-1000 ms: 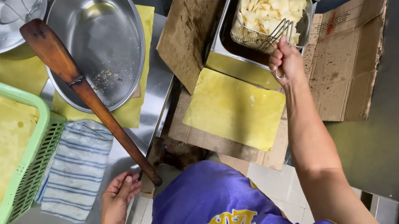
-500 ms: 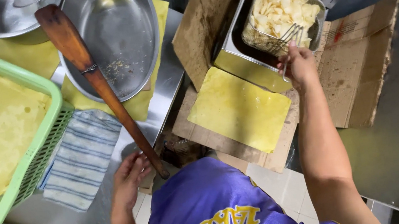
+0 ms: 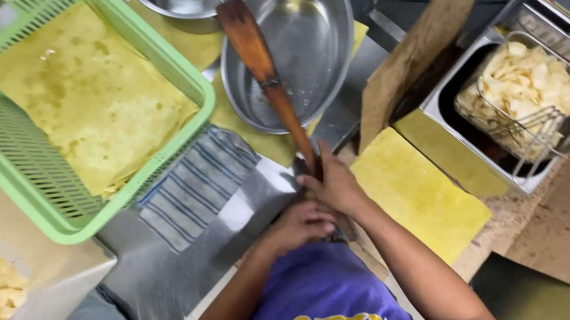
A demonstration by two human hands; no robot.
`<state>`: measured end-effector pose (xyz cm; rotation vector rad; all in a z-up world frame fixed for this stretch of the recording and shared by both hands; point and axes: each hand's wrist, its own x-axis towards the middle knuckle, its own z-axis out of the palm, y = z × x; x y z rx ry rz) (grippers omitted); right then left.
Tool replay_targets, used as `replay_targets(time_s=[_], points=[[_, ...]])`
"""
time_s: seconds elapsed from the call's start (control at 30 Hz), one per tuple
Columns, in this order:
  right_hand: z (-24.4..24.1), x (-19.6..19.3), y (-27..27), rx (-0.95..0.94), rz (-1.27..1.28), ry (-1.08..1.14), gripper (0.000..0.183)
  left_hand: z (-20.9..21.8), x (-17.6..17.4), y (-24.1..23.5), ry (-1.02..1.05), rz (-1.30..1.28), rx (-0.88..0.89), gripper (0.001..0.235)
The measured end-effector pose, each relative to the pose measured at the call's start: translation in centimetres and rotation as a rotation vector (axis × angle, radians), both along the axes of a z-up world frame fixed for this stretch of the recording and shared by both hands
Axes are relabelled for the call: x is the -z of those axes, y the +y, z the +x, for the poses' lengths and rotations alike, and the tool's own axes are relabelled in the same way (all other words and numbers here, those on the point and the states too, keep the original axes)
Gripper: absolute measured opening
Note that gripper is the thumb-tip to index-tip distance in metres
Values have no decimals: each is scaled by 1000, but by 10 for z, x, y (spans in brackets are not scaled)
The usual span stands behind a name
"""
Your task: The person uses a metal strainer to lift a batch of potato chips from a deep fryer, shakes them to drain excess oil, and then transfers them into a green plastic basket. They also use a long-handled wooden spatula to stir the hot oil in the fryer.
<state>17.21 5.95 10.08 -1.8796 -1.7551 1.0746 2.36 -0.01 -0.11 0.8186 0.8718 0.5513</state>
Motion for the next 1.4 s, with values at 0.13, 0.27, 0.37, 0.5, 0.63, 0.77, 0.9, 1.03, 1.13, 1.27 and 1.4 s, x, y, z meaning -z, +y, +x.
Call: replay_targets(time_s=[0.13,0.27,0.37,0.5,0.63,0.77,0.9,1.03,1.13,1.27,1.4], points=[[-7,26,13,103,-121,-84,73,-15,-15,-3,97,9,334,61],[7,24,-1,271,-202,153,54,-45,-7,4,86,-50,314,68],[9,32,-26,354,-310,948,35,-53,-12,14,71,-102,366,69],[42,11,-56,374,-292,1264,29,-29,11,21,94,-73,411,71],[94,-8,-120,446,-190,1335,40,12,-14,35,140,-118,503,66],[149,-23,-210,669,-8,1043,41,68,7,42,188,-133,453,49],[184,-47,-295,851,59,883,46,143,-24,57,115,-118,436,65],[192,-53,-356,1019,133,796,11,231,-39,69,139,1,423,43],[187,-64,-372,1249,114,713,8,290,-53,69,128,-70,394,53],[182,-58,-385,1398,50,640,20,350,-45,80,-293,-184,308,12],[164,-44,-383,1450,89,729,23,387,-88,90,-206,-301,267,18]])
